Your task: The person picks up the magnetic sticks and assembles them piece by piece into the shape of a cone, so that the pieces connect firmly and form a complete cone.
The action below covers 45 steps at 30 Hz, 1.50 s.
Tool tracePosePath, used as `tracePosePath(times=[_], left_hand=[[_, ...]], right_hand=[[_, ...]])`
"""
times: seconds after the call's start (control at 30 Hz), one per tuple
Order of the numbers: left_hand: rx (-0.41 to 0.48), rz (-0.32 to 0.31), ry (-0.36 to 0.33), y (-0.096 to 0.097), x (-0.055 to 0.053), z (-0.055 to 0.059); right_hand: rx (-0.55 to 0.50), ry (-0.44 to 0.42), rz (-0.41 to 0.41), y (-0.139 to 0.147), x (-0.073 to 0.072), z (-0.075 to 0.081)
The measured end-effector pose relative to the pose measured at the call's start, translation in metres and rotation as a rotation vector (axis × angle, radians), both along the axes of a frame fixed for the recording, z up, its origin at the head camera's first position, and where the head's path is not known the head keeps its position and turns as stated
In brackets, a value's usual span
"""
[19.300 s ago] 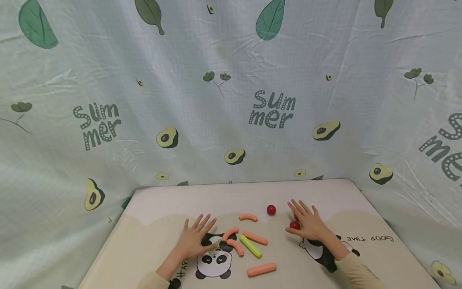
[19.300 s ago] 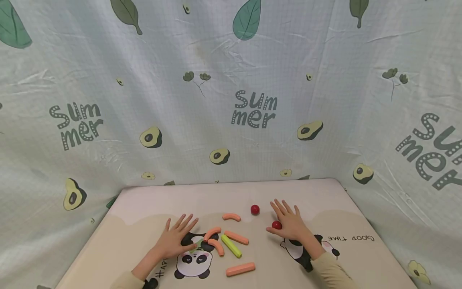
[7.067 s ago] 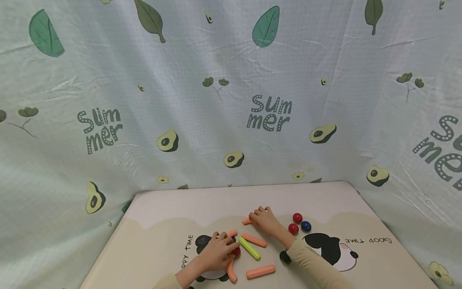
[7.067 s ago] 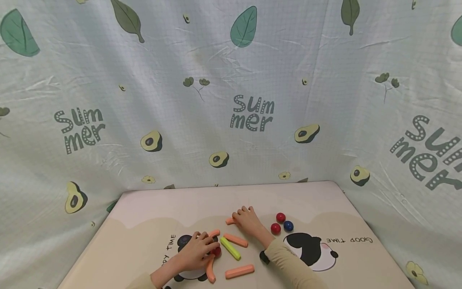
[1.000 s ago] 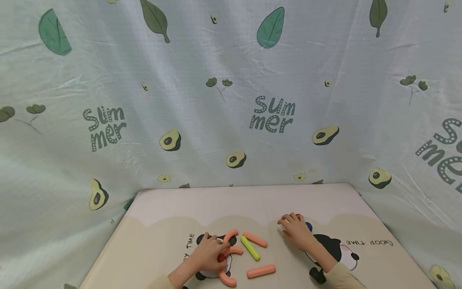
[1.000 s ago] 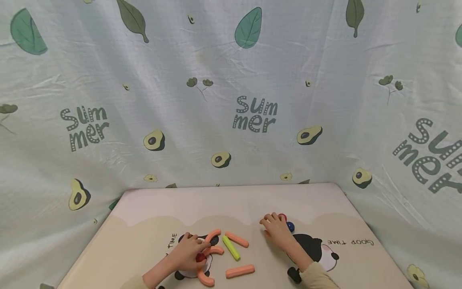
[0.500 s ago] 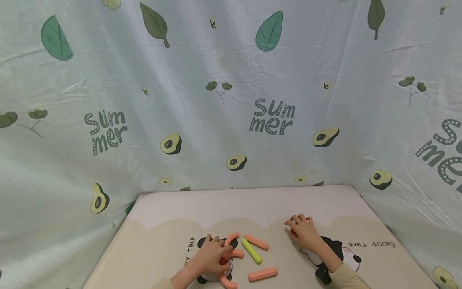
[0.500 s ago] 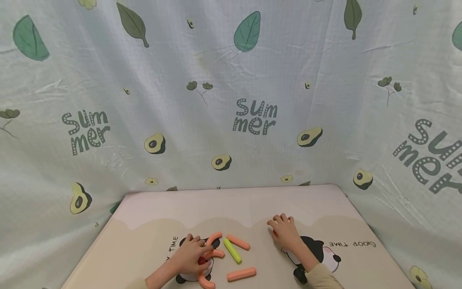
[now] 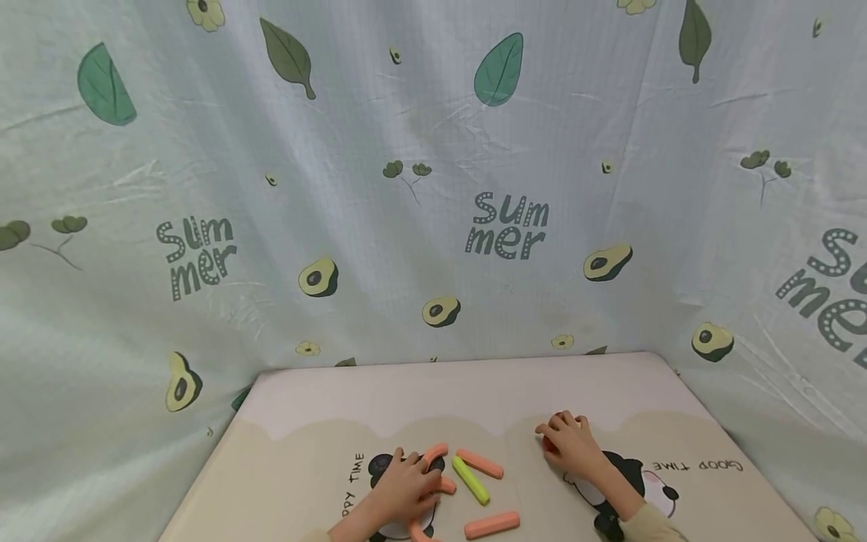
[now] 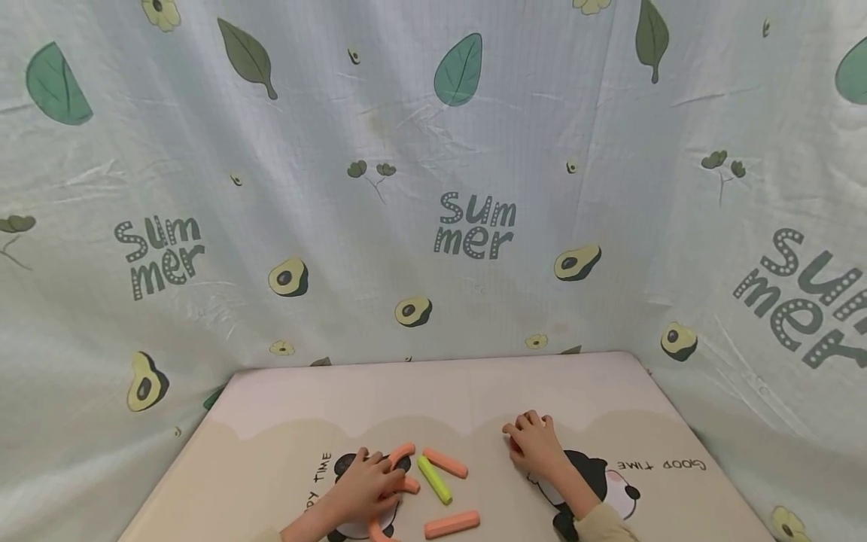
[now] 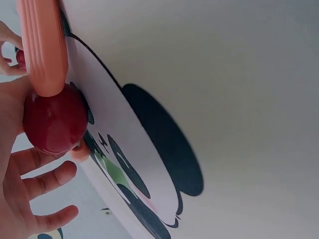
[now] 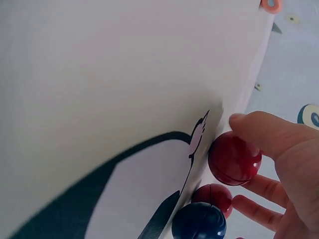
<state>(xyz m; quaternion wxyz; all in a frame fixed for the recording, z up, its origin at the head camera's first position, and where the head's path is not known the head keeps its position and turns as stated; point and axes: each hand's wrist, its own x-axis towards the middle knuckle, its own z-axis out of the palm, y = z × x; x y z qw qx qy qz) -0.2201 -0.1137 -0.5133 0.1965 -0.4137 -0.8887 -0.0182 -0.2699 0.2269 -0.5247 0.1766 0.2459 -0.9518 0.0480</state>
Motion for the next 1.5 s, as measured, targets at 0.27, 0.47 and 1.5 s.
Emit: tracePosePath(times=[0.27, 0.47, 1.5], left_hand=[[-0.029, 0.027, -0.005, 0.002, -0.002, -0.003], [-0.01, 0.034, 0.03, 0.002, -0.002, -0.006], [0.007, 0.048, 0.037, 0.001, -0.002, -0.009]], right_hand=[[-0.005, 0.065, 0.012, 0.002, -0.001, -0.006], [0.007, 0.109, 0.003, 0.003, -0.002, -0.007], [0.038, 0.071, 0.128, -0.047, 0.019, 0.003]])
